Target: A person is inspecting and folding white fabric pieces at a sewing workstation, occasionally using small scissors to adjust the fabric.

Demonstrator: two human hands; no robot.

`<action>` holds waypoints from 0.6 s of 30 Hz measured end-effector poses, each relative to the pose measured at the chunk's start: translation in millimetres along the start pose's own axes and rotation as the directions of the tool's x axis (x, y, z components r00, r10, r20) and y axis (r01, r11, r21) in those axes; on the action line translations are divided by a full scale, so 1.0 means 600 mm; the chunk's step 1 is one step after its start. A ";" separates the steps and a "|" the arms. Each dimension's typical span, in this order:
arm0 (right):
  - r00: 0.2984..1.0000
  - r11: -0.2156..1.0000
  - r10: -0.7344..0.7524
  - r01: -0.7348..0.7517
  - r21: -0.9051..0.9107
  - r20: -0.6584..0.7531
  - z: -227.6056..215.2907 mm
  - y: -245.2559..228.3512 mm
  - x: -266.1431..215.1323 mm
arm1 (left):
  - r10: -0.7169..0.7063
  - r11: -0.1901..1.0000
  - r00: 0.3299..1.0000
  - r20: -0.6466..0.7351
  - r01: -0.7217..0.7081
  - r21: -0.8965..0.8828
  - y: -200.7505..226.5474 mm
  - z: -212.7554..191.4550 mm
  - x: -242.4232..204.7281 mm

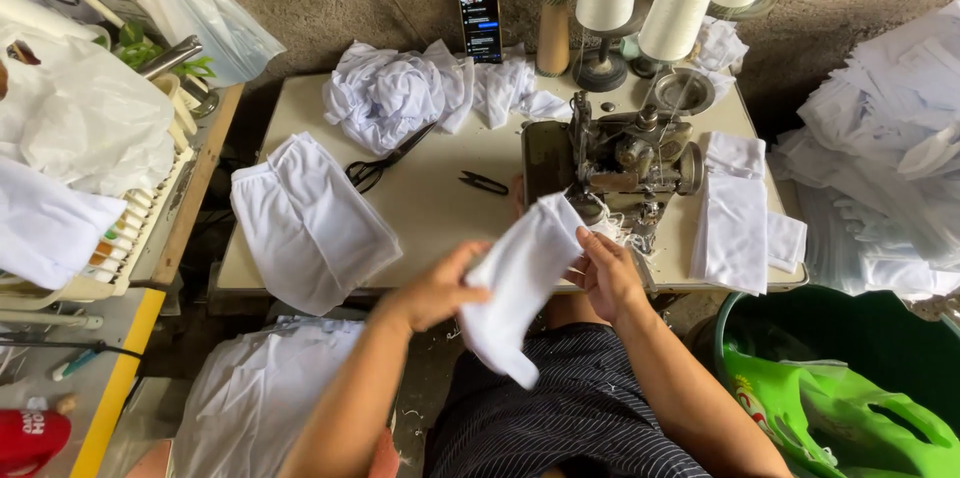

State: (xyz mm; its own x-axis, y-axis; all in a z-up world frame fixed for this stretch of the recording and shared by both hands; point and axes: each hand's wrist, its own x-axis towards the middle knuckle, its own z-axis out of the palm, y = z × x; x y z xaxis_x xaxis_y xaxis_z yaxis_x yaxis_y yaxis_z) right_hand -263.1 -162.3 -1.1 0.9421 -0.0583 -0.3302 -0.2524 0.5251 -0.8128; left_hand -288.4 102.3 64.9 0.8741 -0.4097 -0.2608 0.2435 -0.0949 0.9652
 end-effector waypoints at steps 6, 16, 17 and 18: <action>0.978 1.000 -0.024 0.027 0.012 -0.209 -0.081 0.007 0.061 | -0.152 0.971 0.973 0.175 0.113 0.213 -0.107 0.135 0.012; 0.910 0.902 -0.411 0.397 -0.167 -0.052 -0.140 -0.080 0.065 | 0.169 0.511 0.962 -0.216 0.102 0.854 -0.163 0.008 -0.071; 0.865 0.858 -0.501 0.497 -0.130 0.000 -0.151 -0.090 0.064 | 0.255 0.487 0.911 -0.324 0.168 0.857 -0.169 -0.029 -0.092; 0.808 0.804 -0.587 0.589 -0.087 0.047 -0.161 -0.101 0.062 | 0.341 0.468 0.841 -0.420 0.235 0.852 -0.175 -0.066 -0.114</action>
State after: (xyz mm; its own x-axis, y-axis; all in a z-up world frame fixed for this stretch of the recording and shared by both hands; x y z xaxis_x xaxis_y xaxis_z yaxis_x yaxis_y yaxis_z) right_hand -233.8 -278.1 -10.5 0.9199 -0.3155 0.2328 0.3327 0.3140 -0.8892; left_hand -357.2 176.0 -19.2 0.9947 0.0038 0.1028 -0.0383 -0.9136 0.4048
